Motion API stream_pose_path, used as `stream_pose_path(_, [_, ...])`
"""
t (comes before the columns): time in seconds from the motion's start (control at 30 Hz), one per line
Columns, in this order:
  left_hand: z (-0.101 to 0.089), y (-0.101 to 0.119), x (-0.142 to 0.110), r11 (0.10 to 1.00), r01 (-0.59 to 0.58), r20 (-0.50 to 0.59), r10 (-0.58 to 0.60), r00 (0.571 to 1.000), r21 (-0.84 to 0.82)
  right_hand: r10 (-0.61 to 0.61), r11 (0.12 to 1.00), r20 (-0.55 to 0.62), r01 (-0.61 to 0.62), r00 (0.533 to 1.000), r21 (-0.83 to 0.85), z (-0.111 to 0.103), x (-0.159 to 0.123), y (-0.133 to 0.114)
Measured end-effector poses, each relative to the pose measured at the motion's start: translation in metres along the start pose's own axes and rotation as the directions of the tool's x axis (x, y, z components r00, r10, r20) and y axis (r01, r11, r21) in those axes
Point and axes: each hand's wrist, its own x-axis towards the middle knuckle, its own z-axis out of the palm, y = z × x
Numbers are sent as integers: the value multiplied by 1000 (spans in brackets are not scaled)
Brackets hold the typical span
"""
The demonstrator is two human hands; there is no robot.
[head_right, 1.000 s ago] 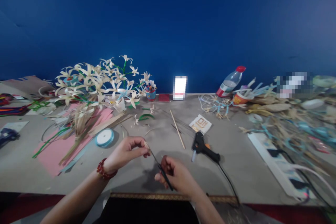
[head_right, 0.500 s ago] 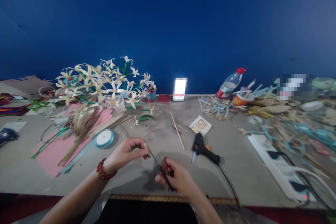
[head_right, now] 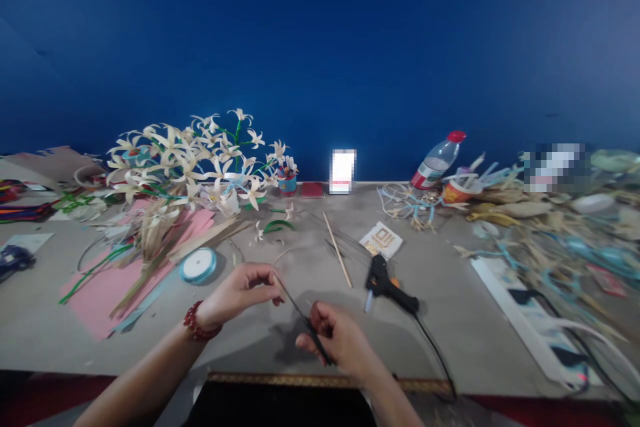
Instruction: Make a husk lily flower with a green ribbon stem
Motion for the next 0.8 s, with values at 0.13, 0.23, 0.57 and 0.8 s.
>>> stream_pose_path(0.13, [-1,-1,0,1000,-17,24,18,1000,-25,-23,995,-68,29,997,91,-1,2,1])
stream_pose_path(0.23, [0,-1,0,1000,1,63,-2,998,7,-101,968,-179,138,979,209,2,5,-9])
stream_pose_path(0.57, [13,8,0,870,-110,22,113,993,481,-237,926,-271,301,933,226,19,23,-46])
stream_pose_path(0.8, [15,5,-1,853,-107,-6,128,992,510,-284,930,-280,334,917,152,17,25,-41])
